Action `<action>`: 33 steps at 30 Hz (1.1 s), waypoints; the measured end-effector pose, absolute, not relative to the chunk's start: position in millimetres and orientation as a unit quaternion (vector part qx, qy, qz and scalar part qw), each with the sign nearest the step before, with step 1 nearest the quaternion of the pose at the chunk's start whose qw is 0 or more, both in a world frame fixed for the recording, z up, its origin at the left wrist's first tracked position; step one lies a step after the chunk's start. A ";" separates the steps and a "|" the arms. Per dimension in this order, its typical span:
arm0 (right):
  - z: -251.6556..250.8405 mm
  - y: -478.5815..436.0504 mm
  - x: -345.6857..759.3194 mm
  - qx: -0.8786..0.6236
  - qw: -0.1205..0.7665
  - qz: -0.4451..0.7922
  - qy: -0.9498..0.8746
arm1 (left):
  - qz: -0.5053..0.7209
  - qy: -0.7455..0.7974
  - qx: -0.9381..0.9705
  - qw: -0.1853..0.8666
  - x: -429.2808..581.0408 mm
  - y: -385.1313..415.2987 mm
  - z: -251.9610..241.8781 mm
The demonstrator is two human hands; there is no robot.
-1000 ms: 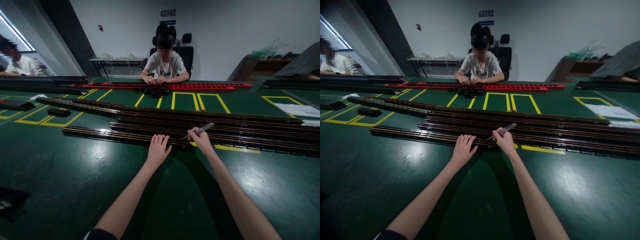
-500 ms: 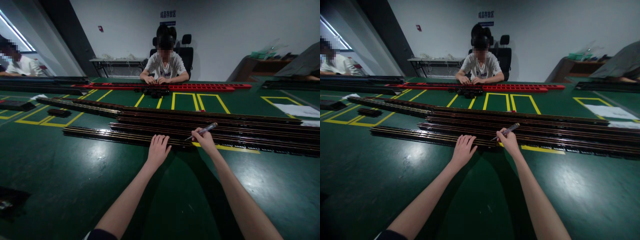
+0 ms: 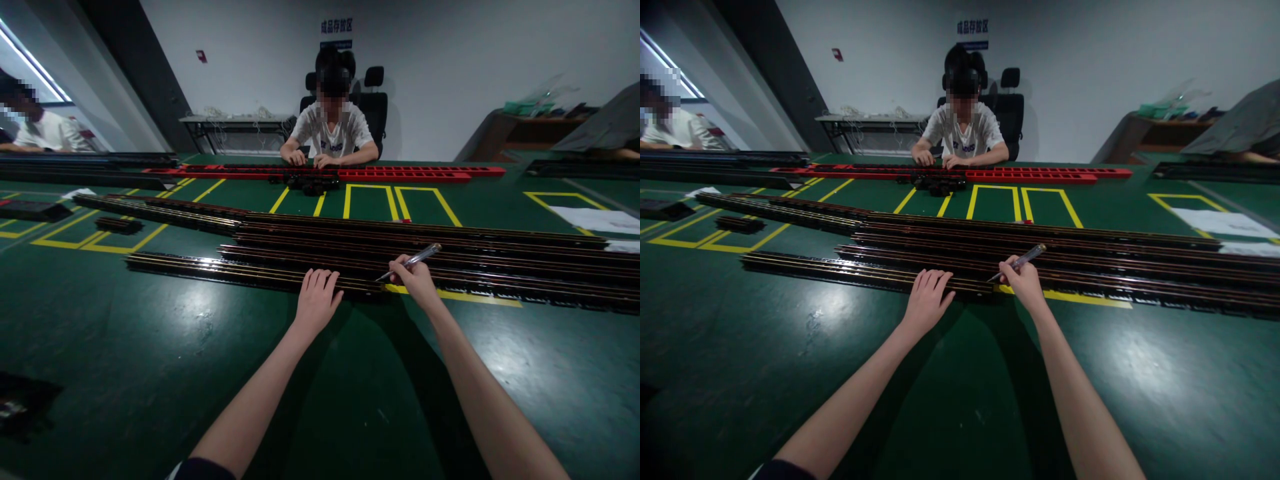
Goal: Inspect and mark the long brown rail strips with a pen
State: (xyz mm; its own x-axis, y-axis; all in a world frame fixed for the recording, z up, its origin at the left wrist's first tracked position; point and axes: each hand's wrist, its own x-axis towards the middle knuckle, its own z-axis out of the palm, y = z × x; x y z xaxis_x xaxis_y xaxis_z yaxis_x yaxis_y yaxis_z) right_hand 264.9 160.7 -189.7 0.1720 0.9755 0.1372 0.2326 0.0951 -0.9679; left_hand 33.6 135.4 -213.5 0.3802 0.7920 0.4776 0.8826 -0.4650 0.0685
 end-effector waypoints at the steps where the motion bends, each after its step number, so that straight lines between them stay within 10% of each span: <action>1: -189.3 160.1 264.8 -0.567 0.516 0.359 -0.532 | -0.228 -0.508 -0.825 0.099 33.6 135.5 -213.5; 33: -187.2 161.3 264.7 -0.567 0.504 0.366 -0.538 | -0.223 -0.510 -0.826 0.090 34.1 134.5 -211.0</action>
State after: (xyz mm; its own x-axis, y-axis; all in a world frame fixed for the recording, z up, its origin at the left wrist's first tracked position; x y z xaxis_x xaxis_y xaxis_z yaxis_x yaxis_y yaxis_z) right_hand 264.7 161.3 -187.2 0.1523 0.9801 0.1272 0.2416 0.0879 -0.9664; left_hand 34.1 134.5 -211.0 0.3803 0.8024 0.4599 0.8824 -0.4637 0.0794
